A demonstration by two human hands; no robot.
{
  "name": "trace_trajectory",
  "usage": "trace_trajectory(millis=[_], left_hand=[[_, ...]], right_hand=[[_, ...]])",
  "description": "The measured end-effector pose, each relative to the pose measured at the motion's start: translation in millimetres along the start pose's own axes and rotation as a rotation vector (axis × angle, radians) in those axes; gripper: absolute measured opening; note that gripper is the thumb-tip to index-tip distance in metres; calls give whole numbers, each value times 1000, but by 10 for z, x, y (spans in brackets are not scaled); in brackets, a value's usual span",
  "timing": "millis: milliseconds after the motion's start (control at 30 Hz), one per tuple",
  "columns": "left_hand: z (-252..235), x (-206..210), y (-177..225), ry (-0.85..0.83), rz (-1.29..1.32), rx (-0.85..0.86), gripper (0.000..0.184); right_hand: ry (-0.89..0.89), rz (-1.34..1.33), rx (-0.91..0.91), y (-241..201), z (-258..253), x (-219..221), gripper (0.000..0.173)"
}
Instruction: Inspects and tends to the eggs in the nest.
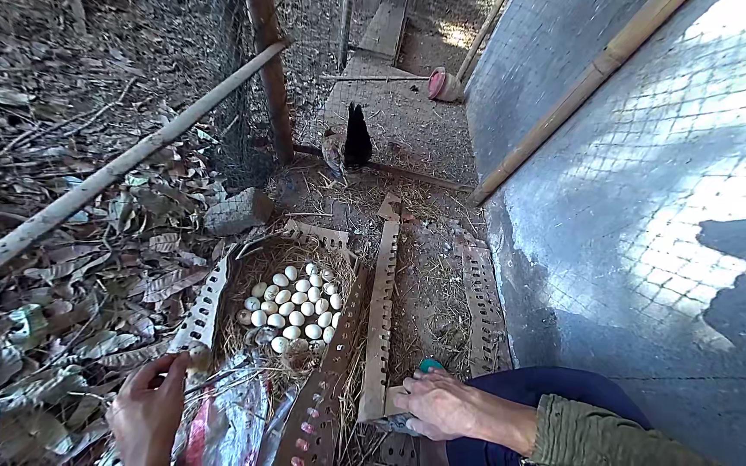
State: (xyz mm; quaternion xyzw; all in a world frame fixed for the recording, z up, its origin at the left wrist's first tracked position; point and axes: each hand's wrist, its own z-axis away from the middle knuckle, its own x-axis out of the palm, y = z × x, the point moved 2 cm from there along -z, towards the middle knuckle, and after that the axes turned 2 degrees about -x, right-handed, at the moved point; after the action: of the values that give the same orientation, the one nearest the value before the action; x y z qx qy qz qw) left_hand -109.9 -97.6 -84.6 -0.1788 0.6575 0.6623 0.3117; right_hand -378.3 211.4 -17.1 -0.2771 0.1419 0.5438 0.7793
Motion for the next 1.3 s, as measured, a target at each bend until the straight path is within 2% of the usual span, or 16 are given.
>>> trace_trajectory(millis=[1300], left_hand=[[5,0,5,13,-13,15,32]], right_hand=[[-1,12,8,28,7,5,41]])
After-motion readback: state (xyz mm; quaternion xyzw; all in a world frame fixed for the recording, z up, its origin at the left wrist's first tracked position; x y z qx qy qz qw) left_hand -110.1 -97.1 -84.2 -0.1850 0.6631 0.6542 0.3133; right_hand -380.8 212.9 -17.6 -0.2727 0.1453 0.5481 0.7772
